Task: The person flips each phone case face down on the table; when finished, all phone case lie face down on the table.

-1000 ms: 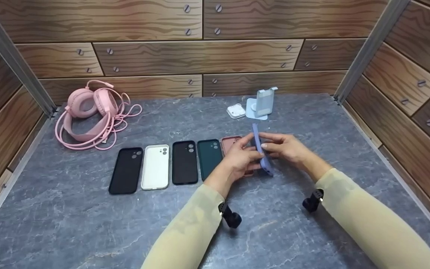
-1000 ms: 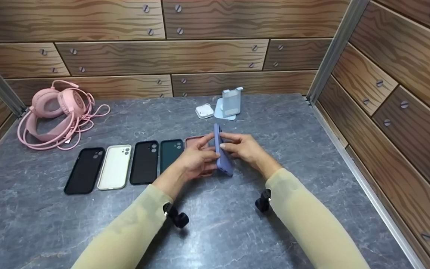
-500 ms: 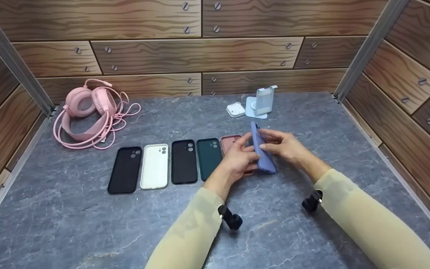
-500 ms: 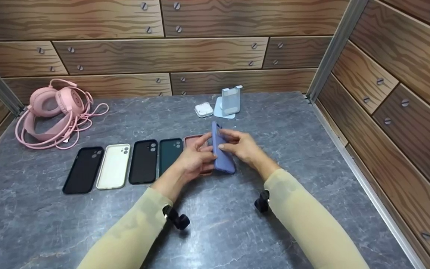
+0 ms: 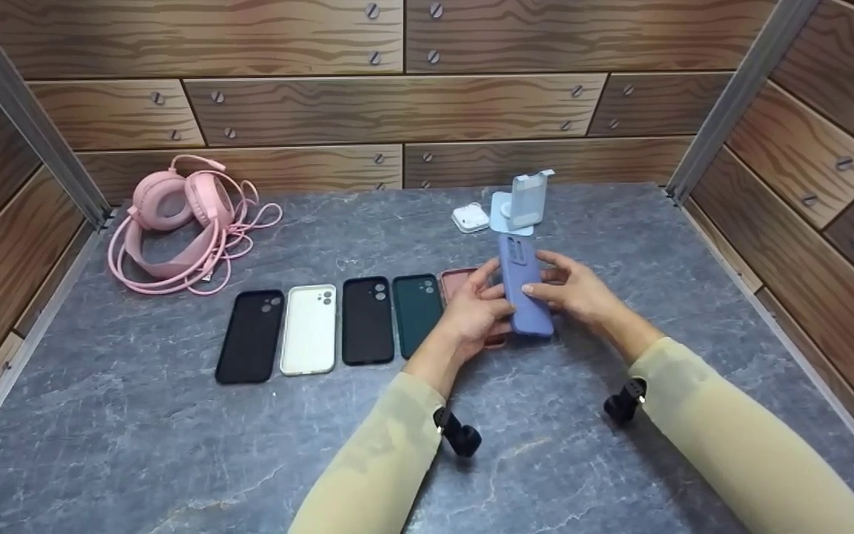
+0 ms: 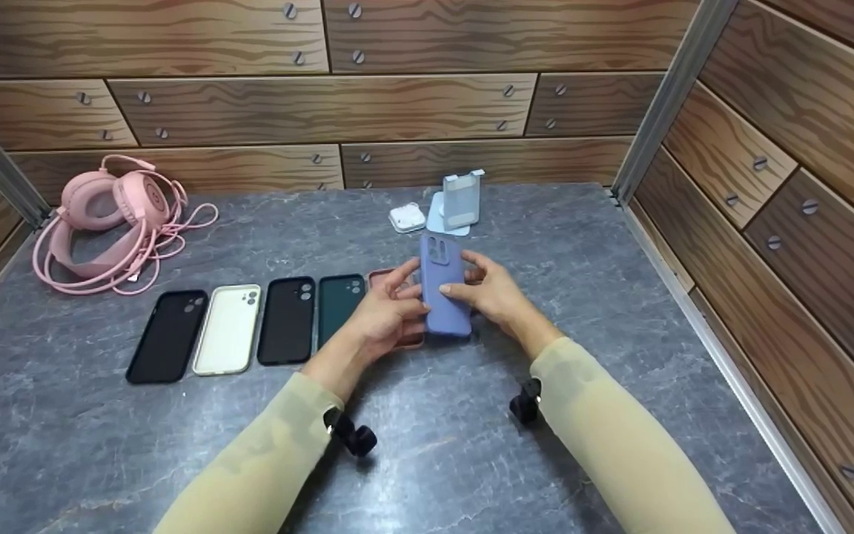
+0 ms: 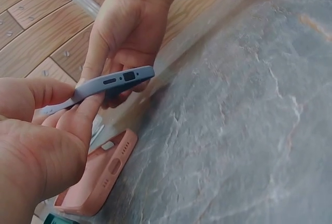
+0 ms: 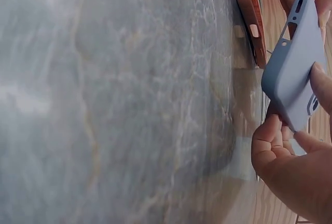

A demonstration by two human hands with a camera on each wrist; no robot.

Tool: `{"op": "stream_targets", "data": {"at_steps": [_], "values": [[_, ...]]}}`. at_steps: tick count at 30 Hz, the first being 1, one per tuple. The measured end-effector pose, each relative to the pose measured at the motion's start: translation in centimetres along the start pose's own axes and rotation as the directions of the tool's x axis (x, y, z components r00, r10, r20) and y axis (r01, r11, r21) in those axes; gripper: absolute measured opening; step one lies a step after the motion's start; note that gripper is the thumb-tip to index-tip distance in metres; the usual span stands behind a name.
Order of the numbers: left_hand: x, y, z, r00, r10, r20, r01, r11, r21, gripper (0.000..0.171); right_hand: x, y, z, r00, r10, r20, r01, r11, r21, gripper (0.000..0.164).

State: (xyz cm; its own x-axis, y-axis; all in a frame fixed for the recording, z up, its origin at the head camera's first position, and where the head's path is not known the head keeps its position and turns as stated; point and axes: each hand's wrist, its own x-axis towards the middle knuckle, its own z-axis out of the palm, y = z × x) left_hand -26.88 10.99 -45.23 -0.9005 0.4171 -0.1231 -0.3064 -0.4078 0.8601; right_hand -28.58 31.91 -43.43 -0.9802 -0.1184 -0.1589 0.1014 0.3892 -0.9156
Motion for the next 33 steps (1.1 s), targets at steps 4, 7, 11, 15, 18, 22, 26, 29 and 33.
{"op": "stream_targets", "data": {"at_steps": [4, 7, 11, 15, 18, 22, 26, 29, 33], "values": [[-0.1, 0.0, 0.0, 1.000, -0.004, -0.014, 0.005, 0.998, 0.067, 0.091, -0.1, 0.2, -0.4, 1.000, -0.024, -0.016, 0.024, 0.999, -0.032, 0.086], [-0.2, -0.1, 0.1, 1.000, -0.010, -0.007, 0.011, 0.990, 0.137, 0.090, -0.3, 0.5, -0.6, 0.999, -0.030, -0.027, 0.028, 0.998, -0.059, 0.084], [-0.1, -0.2, 0.0, 1.000, 0.001, -0.004, 0.000, 0.977, 0.212, 0.089, -0.4, 0.8, -1.0, 0.999, -0.027, -0.045, 0.024, 0.997, -0.079, 0.082], [0.2, -0.2, -0.1, 0.999, 0.050, -0.008, -0.045, 0.958, 0.283, 0.089, -0.2, 0.7, -1.2, 0.998, -0.032, -0.059, 0.027, 0.996, -0.081, 0.079], [0.4, -0.1, -0.1, 0.997, 0.081, -0.018, -0.070, 0.934, 0.350, 0.085, -0.2, 0.6, -1.4, 0.998, -0.035, -0.058, 0.030, 0.996, -0.080, 0.077], [0.5, -0.1, 0.1, 0.996, 0.082, -0.036, -0.061, 0.914, 0.400, 0.079, -0.3, 0.5, -1.6, 0.999, -0.026, -0.047, 0.024, 0.999, -0.044, 0.077], [0.7, -0.3, 0.3, 0.995, 0.088, -0.042, -0.063, 0.909, 0.413, 0.077, -0.4, 0.7, -1.7, 0.998, -0.043, -0.052, 0.042, 0.999, -0.013, 0.076], [0.8, -0.6, 0.3, 0.992, 0.112, -0.054, -0.078, 0.900, 0.429, 0.076, -0.3, 0.8, -1.7, 0.997, -0.057, -0.058, 0.056, 0.998, -0.013, 0.076], [1.1, -0.9, 0.3, 0.988, 0.135, -0.069, -0.090, 0.889, 0.448, 0.076, -0.4, 0.7, -1.8, 0.997, -0.053, -0.061, 0.052, 0.998, -0.020, 0.077]]}}
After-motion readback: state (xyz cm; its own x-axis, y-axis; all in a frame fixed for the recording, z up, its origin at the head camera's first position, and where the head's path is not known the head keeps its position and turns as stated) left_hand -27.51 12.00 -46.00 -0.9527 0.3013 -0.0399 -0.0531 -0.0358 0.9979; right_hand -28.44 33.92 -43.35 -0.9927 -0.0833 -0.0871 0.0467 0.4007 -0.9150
